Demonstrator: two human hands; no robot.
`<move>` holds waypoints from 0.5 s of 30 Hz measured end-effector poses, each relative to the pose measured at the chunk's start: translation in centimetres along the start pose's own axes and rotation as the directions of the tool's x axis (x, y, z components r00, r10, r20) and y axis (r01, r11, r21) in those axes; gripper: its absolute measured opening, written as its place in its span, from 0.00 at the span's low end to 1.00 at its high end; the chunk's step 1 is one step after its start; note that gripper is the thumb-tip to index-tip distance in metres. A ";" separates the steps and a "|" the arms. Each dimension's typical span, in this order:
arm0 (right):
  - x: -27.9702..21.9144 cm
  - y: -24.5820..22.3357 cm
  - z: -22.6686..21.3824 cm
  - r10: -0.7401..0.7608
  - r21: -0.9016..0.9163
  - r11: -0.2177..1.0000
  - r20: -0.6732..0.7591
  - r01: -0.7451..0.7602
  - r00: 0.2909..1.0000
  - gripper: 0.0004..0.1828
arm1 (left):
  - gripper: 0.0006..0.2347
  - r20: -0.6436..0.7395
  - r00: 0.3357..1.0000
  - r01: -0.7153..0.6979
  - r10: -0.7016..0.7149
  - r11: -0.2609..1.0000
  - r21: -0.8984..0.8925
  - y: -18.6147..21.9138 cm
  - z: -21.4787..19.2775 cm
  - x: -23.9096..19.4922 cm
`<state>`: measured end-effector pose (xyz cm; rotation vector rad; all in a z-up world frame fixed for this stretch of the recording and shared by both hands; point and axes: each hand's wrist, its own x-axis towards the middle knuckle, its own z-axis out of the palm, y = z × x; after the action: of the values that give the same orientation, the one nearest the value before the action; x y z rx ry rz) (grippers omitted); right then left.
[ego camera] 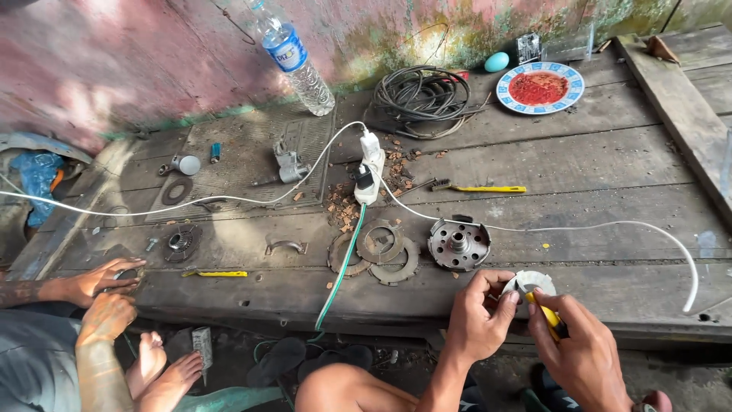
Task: The person sits on a low stool and uses a yellow utility knife to scrape and clean a circular metal mechanical part held in their left hand. They rotate the part to access different areas while working on a wooden platform cluttered with tools and debris.
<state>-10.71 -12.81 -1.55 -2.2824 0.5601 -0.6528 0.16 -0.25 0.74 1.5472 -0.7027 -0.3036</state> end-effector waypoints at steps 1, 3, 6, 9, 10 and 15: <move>0.2 0.3 0.0 -0.002 0.004 1.000 0.002 0.002 1.000 0.12 | 0.12 -0.003 1.000 0.000 0.000 1.000 0.004 -0.1 0.1 -0.1; 0.5 0.8 0.2 0.087 -0.065 0.994 -0.040 -0.090 0.995 0.11 | 0.13 -0.014 0.999 0.051 -0.052 0.998 -0.039 -0.4 0.2 -0.1; 0.6 1.2 -0.2 0.093 -0.059 0.994 -0.021 -0.094 0.995 0.10 | 0.15 -0.012 0.994 0.109 -0.110 0.993 -0.036 0.1 0.3 0.0; 0.1 1.1 0.3 0.014 -0.064 0.998 -0.017 -0.015 1.000 0.12 | 0.15 -0.042 0.991 0.123 -0.127 0.989 -0.080 -0.1 0.6 0.1; 0.4 0.8 0.1 0.014 -0.059 0.998 -0.019 -0.015 1.000 0.12 | 0.15 -0.041 0.991 0.122 -0.125 0.990 -0.076 0.0 0.5 0.1; 0.9 0.9 -0.1 -0.059 -0.071 0.996 -0.084 0.053 0.995 0.08 | 0.16 -0.043 0.996 0.086 -0.084 0.994 0.066 0.0 0.3 0.2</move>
<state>-10.30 -13.92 -1.82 -2.3502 0.5692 -0.7736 0.14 -0.62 0.76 1.6460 -0.6223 -0.3142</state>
